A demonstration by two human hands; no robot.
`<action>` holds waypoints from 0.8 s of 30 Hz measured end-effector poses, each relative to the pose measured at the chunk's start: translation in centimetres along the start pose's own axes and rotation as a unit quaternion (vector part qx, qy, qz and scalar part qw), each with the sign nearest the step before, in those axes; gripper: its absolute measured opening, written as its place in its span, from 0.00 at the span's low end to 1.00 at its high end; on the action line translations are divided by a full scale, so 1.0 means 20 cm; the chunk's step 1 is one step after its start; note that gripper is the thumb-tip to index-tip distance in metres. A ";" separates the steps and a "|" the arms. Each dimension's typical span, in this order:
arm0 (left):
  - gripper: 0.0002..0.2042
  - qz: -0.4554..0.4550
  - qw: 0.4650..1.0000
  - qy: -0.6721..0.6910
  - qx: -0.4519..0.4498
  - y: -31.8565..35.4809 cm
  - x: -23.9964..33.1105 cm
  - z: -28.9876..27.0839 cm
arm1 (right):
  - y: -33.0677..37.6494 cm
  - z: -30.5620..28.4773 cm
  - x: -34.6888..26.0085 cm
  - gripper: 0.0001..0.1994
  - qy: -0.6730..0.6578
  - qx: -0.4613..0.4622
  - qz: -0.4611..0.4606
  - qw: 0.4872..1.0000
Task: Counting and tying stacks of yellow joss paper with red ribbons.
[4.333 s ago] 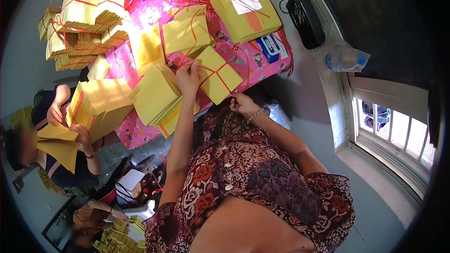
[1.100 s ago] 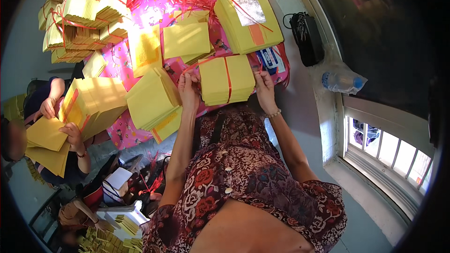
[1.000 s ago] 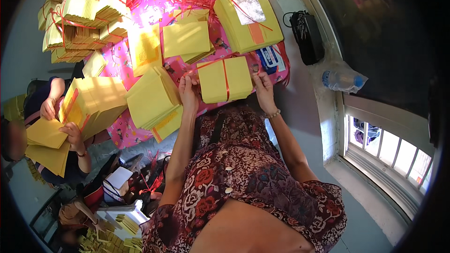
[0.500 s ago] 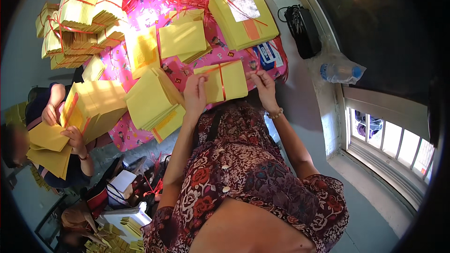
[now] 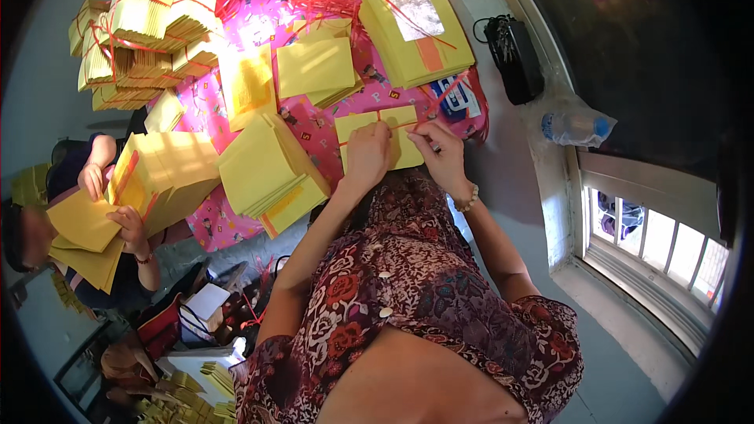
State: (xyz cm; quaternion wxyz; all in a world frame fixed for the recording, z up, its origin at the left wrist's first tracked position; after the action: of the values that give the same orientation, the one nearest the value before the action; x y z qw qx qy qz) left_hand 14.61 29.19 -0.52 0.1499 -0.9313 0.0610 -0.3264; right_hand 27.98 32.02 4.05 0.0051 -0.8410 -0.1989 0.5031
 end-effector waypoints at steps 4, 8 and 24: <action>0.08 0.015 1.000 -0.012 -0.008 0.01 0.01 0.02 | -0.04 0.09 -0.07 0.06 0.022 -0.046 -0.003 0.999; 0.11 0.037 0.998 0.012 -0.044 0.02 0.00 0.07 | -0.07 0.15 -0.13 0.06 0.046 -0.052 -0.064 0.996; 0.16 -0.140 0.892 0.298 -0.310 -0.07 -0.14 0.27 | 0.04 0.01 0.07 0.09 0.196 -0.113 -0.044 0.973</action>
State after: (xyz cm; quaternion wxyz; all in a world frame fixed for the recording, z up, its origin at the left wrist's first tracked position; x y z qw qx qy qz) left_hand 15.77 32.46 -5.74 -0.2191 -0.7886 0.0703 -0.5703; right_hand 28.66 31.82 2.64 -0.0289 -0.9087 -0.2866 0.3022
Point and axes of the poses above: each hand's wrist, its own y-axis away from the middle knuckle, its own z-axis out of the palm, x = y × z, the point moved 8 cm from there along -y, towards the middle knuckle
